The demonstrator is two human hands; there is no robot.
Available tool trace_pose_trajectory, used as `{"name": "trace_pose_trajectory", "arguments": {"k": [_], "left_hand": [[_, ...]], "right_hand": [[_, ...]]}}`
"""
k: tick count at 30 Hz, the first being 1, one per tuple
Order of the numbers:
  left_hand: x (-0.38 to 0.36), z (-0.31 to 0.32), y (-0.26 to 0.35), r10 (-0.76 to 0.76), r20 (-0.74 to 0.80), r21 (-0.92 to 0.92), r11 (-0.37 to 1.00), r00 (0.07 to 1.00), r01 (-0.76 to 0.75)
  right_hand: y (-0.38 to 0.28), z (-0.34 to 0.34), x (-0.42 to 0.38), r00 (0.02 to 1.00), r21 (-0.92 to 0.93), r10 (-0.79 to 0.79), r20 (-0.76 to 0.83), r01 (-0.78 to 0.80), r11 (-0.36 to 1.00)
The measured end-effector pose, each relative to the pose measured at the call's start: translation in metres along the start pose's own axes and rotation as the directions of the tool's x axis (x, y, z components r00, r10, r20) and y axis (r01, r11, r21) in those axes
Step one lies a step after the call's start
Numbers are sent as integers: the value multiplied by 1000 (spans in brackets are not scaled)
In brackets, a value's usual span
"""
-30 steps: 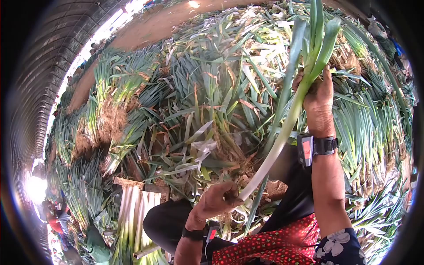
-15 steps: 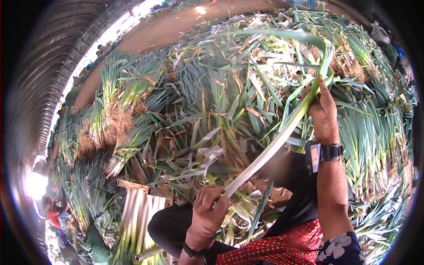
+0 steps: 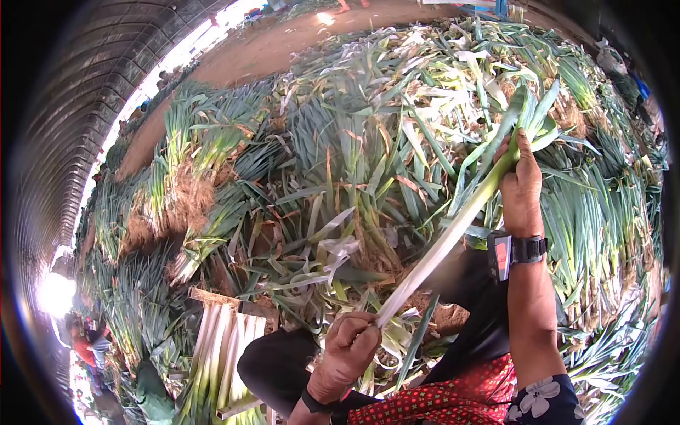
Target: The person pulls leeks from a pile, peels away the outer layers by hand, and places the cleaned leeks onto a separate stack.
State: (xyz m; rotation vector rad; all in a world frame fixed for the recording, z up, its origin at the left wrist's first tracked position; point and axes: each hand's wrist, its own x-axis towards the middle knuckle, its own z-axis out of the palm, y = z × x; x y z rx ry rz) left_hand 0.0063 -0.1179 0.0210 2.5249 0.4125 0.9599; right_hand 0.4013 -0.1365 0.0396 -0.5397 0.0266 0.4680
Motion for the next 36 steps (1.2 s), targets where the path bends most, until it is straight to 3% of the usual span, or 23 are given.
{"name": "trace_pose_trajectory", "arguments": {"k": [1, 3, 4, 5, 7, 8, 11, 12, 13, 15, 16, 20, 21, 24, 27, 29, 30, 31, 32, 33, 34, 35, 36], "left_hand": [[0, -2, 0, -2, 1, 1, 1000, 1000, 2], [0, -9, 0, -332, -37, -375, 879, 943, 295], [-4, -10, -4, -443, -57, -539, 768, 895, 346], [-2, -13, -1, -612, -6, -837, 436, 791, 331], [-11, -27, -10, -639, 91, -955, 162, 764, 250], [-15, -37, -14, -626, 126, -956, 132, 770, 264], [-18, -55, -25, -710, -17, -901, 316, 704, 298], [-24, -62, -39, -673, -55, -741, 523, 737, 422], [-30, -66, -47, -696, -50, -656, 564, 716, 502], [-34, -73, -58, -611, -112, -174, 788, 783, 590], [-38, -73, -61, -700, -70, -130, 712, 710, 690], [-11, -61, -52, -492, -56, -188, 860, 869, 475], [12, -70, -40, -362, 38, 54, 931, 931, 360], [17, -60, -42, -340, 51, 28, 941, 939, 339], [18, -46, -48, -341, 249, 22, 938, 907, 346], [6, -36, -58, -639, 328, -510, 500, 696, 700], [4, -32, -64, -540, 261, -626, 536, 800, 566], [1, -26, -65, -533, 268, -626, 537, 803, 565], [7, -18, -54, -568, 285, -785, 324, 772, 528], [13, -9, -45, -596, 313, -889, 89, 740, 449], [20, 0, -40, -590, 263, -854, 225, 763, 469], [27, 4, -36, -572, 310, -833, 221, 759, 507], [35, 5, -34, -452, 186, -687, 575, 872, 444]], "right_hand": [[0, 2, -1, 1000, 15, 18, -12, -17, 1000], [1, -4, 5, 999, 22, 27, 29, -28, 999], [1, -7, 8, 997, 28, 37, 70, -39, 999], [0, -11, 11, 997, 27, 38, 67, -40, 999], [-1, -15, 16, 998, 24, 10, 60, -11, 1000], [-2, -13, 16, 998, 59, 4, 60, -8, 998], [-8, -13, 15, 998, 69, 0, 59, -4, 998], [-11, -13, 17, 998, 81, 22, 60, -27, 996], [-12, -16, 16, 998, 80, 23, 61, -28, 996], [-13, -14, 8, 992, 52, -9, 124, 3, 999], [-14, -17, 15, 997, 71, 0, 73, -5, 997], [-14, -19, 18, 994, 88, 67, 89, -75, 993], [-13, -18, 18, 993, 87, 71, 89, -79, 993], [-12, -18, 19, 991, 73, 90, 102, -98, 993], [-13, -20, 26, 976, 170, 188, 113, -205, 964], [-14, -21, 28, 961, 266, 228, 160, -264, 927], [-11, -22, 30, 961, 239, 204, 189, -246, 939], [-7, -24, 30, 960, 211, 180, 215, -225, 951], [1, -8, 20, 992, 146, 110, 63, -119, 982], [9, -2, 6, 971, -30, 152, 186, -149, 988], [19, 3, 0, 979, -1, 151, 136, -152, 988], [27, 3, 0, 985, 28, 151, 85, -154, 988], [23, 1, 2, 982, 81, 160, 102, -169, 982]]}}
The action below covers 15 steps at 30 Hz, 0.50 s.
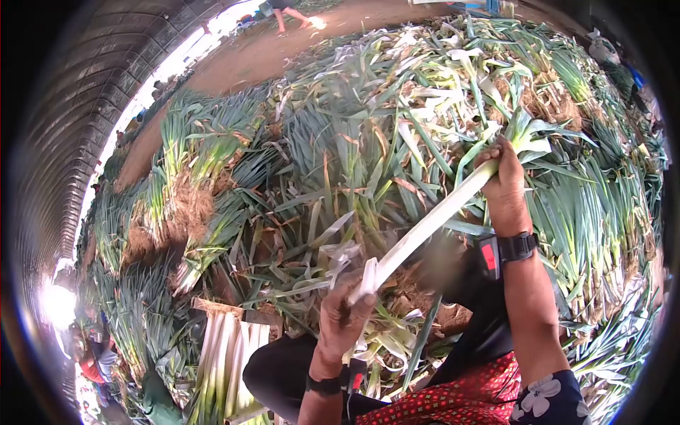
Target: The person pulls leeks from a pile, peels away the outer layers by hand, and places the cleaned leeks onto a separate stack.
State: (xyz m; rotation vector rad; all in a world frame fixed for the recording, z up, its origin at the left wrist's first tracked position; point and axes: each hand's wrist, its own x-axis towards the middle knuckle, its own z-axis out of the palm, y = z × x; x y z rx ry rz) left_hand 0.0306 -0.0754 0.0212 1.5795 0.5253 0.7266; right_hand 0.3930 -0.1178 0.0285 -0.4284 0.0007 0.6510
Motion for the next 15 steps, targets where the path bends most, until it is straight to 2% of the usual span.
{"name": "trace_pose_trajectory", "arguments": {"k": [1, 2, 4, 5, 7, 8, 10, 15], "left_hand": [[3, 0, 5, 187, 76, 328, 923, 979, -201], [3, 0, 11, 182, 78, 325, 925, 980, -198], [-1, 0, 29, 198, 169, 732, 631, 966, -257], [-1, 2, 40, 186, 166, 737, 629, 969, -247], [1, 9, 55, 149, 234, 815, 508, 961, -278], [0, 9, 53, 145, 227, 781, 563, 963, -269], [0, 15, 52, 128, 209, 785, 569, 970, -244], [-1, 22, 24, 45, 99, 845, 524, 994, -108]], "right_hand": [[0, -2, 1, 1000, 59, 22, 16, -23, 998], [0, -4, 3, 999, 48, -7, -38, 9, 999], [2, -2, 0, 999, 32, -23, -34, 24, 999], [4, -1, -2, 999, 18, -40, -24, 41, 999], [10, 6, -10, 997, 1, -74, -15, 74, 997], [10, 10, -11, 993, -31, -114, -12, 114, 993], [12, 14, -13, 985, -56, -171, 15, 172, 983], [17, 24, -23, 982, -93, -190, 9, 190, 977]]}}
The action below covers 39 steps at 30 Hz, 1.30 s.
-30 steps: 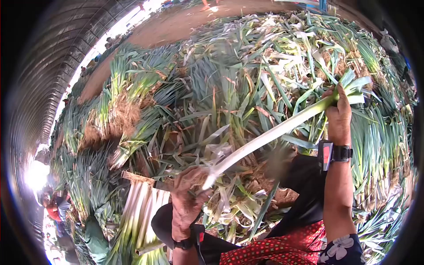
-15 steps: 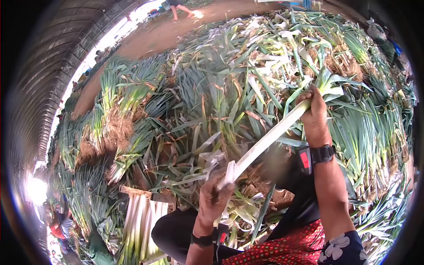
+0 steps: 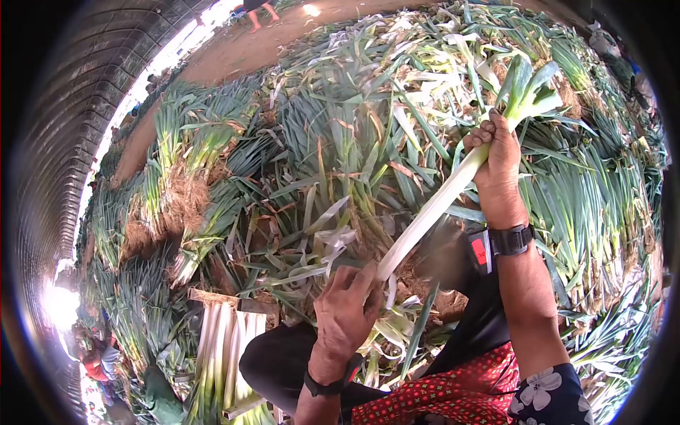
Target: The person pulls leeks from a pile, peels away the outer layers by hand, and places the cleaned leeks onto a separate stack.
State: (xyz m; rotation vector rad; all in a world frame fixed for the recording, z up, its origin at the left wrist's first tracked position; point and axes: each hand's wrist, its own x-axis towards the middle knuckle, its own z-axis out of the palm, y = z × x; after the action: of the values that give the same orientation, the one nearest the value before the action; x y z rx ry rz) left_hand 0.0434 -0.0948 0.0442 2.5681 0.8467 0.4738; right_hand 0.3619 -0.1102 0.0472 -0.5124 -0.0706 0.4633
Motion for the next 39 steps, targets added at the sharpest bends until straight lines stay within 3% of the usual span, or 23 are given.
{"name": "trace_pose_trajectory", "arguments": {"k": [12, 15, 16, 17, 18, 20, 22, 24, 25, 26, 27, 28, 29, 30, 31, 32, 33, 34, 35, 36, 37, 38, 39], "left_hand": [[-2, 28, 1, 49, -169, 99, 995, 984, -33], [-6, 38, -18, -155, -285, -302, 951, 946, 65], [-9, 44, -28, -241, -313, -478, 876, 919, 67], [-8, 50, -22, -429, -331, -852, 518, 841, -71], [-10, 46, -21, -429, -330, -853, 517, 841, -71], [-14, 28, -20, -450, -164, -986, 64, 878, -151], [-27, 17, -34, -386, -140, -990, 75, 912, -121], [-43, 1, -51, -396, 14, -812, 532, 918, 242], [-50, 5, -75, -265, 49, -502, 827, 963, 253], [-55, 2, -83, -122, 121, -162, 977, 985, 141], [-63, -2, -87, -36, 138, 122, 992, 990, 19], [-68, -4, -89, 40, 173, 394, 913, 984, -107], [-63, -9, -84, 50, 170, 393, 912, 984, -114], [-56, -20, -74, -19, 97, 331, 944, 995, -14], [-49, -32, -63, -95, 30, 257, 963, 995, 84], [-42, -41, -50, -88, 27, 254, 964, 996, 78], [-34, -50, -35, -17, -42, 176, 984, 999, 24], [-26, -59, -21, 52, -115, 103, 994, 992, -40], [-21, -65, -12, 103, -96, 70, 993, 990, -96], [-16, -71, -2, 113, -99, 74, 992, 989, -106], [-11, -76, 8, 234, -130, 165, 963, 964, -211], [-6, -80, 16, 352, -153, 256, 917, 924, -307], [-2, -87, 19, 381, -114, 327, 887, 918, -327]], "right_hand": [[-3, -1, -1, 1000, 5, 1, -21, -1, 1000], [-4, -4, 2, 1000, 21, -17, -17, 17, 1000], [-5, -5, 5, 1000, 21, -21, -15, 21, 1000], [-6, -6, 8, 999, 35, -24, -25, 25, 999], [-6, -8, 10, 999, 48, -25, -34, 27, 998], [-9, -14, 19, 999, 69, -15, -40, 18, 997], [-13, -17, 24, 999, 90, -8, -41, 12, 996], [-18, -21, 27, 1000, 108, -11, -21, 14, 994], [-20, -20, 26, 999, 70, -40, -9, 40, 997], [-19, -15, 20, 997, 89, -50, 61, 44, 995], [-16, -9, 15, 996, -6, -57, 67, 58, 998], [-12, -3, 8, 995, -99, -62, 74, 69, 993], [-6, 3, -3, 991, -153, -43, 129, 63, 986], [3, 5, -8, 979, -293, -29, 201, 88, 952], [16, 5, -18, 963, -298, -5, 269, 88, 950], [27, 9, -27, 948, -412, 56, 312, 82, 907], [35, 15, -41, 907, -582, 48, 417, 226, 781], [38, 28, -59, 904, -683, 200, 379, 127, 719], [73, 18, -62, 856, -634, 53, 515, 338, 696], [65, 35, -82, 768, -652, 112, 631, 446, 614], [79, 25, -84, 579, -555, 101, 809, 696, 456], [93, 25, -95, 473, -460, 84, 877, 777, 430], [99, 27, -106, 409, -454, 197, 891, 787, 417]]}}
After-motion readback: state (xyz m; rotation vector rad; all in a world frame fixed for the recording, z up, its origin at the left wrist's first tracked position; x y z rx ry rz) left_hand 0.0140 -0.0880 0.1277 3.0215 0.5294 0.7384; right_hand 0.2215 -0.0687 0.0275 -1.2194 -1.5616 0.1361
